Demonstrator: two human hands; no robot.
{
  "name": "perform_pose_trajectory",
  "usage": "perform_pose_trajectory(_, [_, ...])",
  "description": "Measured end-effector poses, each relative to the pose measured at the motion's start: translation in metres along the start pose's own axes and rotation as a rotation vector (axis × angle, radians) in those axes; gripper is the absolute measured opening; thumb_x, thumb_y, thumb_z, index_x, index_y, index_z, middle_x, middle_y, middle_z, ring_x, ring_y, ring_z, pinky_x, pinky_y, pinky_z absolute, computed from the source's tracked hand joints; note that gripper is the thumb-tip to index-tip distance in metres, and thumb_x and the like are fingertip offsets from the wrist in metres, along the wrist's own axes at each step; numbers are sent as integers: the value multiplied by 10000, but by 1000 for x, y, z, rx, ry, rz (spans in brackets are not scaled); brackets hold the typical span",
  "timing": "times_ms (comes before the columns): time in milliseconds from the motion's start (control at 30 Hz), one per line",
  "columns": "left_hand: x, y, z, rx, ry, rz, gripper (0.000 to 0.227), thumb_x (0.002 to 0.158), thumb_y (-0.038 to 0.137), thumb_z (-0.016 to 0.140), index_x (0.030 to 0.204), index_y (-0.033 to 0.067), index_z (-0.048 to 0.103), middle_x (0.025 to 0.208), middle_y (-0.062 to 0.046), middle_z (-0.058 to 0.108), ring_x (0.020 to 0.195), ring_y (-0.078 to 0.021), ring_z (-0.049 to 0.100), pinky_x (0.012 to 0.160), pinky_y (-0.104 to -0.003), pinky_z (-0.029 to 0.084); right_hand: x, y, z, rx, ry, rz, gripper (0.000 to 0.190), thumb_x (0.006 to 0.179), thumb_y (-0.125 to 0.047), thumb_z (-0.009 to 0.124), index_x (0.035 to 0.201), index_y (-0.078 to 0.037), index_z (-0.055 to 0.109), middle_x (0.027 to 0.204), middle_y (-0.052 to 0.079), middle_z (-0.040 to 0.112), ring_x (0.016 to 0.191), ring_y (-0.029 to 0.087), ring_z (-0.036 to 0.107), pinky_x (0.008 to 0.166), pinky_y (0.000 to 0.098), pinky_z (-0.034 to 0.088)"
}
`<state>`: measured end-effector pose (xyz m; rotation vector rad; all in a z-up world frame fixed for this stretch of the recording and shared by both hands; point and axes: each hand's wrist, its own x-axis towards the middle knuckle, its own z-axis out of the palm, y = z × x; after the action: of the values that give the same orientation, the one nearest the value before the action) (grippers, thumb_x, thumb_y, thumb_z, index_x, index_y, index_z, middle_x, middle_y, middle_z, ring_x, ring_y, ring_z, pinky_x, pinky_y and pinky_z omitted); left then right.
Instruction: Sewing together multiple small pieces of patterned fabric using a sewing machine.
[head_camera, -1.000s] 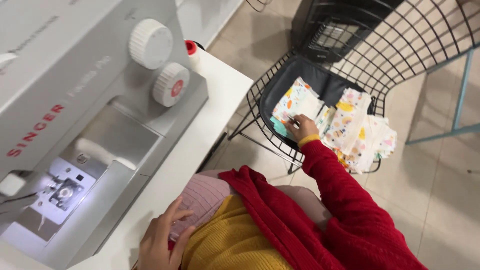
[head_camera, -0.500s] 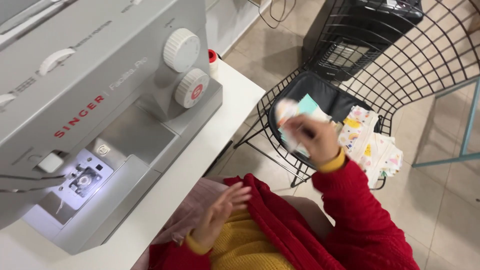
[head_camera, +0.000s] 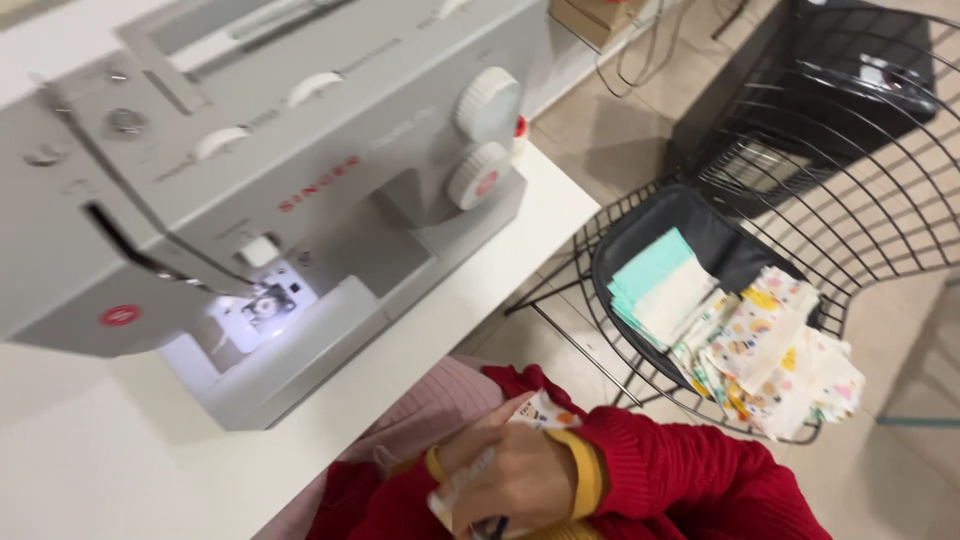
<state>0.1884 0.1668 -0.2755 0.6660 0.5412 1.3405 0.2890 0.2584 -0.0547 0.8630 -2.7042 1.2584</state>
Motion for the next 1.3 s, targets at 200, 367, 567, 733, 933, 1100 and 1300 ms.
perform_pose_trajectory(200, [-30, 114, 66, 30, 223, 296, 770, 1027, -22, 543, 1681, 42, 141, 1499, -93, 500, 1293, -158, 533, 1092, -277, 430, 8, -8, -50, 161, 82, 141, 214, 890, -215, 747, 1090, -140, 761, 1017, 57, 783, 895, 225, 753, 795, 337, 616])
perform_pose_trajectory(367, [-78, 183, 119, 324, 418, 514, 733, 1049, -54, 466, 1681, 61, 114, 1507, -95, 520, 1316, -133, 526, 1115, -245, 390, -6, 42, -62, 300, 761, 239, 126, 990, -155, 684, 1038, -41, 712, 950, 74, 755, 755, 117, 653, 703, 278, 532])
perform_pose_trajectory(567, [-106, 171, 109, 698, 758, 257, 616, 1058, -6, 504, 1645, 95, 348, 1106, -220, 586, 915, -200, 454, 833, -256, 368, 32, 79, -41, 1078, 662, 274, 381, 969, -174, 662, 1276, 52, 666, 863, -16, 674, 574, 12, 463, 522, 167, 383])
perform_pose_trajectory(733, [-123, 186, 125, 747, 847, 417, 486, 1069, -6, 522, 1551, 26, 472, 1199, -206, 642, 1004, -159, 561, 869, -234, 458, 64, 77, -39, 930, 731, 409, 217, 921, -50, 719, 1119, 26, 673, 879, 22, 676, 613, 36, 494, 532, 191, 393])
perform_pose_trajectory(933, [-134, 221, 126, 591, 680, 806, 565, 987, 48, 575, 1512, 58, 367, 1383, -118, 646, 1003, -115, 703, 862, -256, 602, 103, 30, -52, 366, 727, 91, 171, 810, 99, 771, 940, -5, 733, 952, 91, 746, 837, 168, 709, 726, 259, 565])
perform_pose_trajectory(1100, [-130, 242, 138, 782, 844, 550, 221, 1007, 47, 652, 1195, -21, 747, 1048, -132, 807, 899, -108, 751, 826, -223, 604, 117, 16, -55, -38, 679, -65, 254, 730, 77, 806, 950, -35, 745, 977, 106, 759, 854, 190, 763, 701, 273, 611])
perform_pose_trajectory(1300, [-128, 238, 142, 800, 986, 509, 126, 920, 43, 746, 1032, -5, 779, 933, -81, 815, 829, -94, 771, 756, -211, 616, 88, 50, -44, 64, 690, 2, 222, 791, 104, 662, 931, -50, 741, 1103, 141, 797, 832, 152, 758, 667, 228, 572])
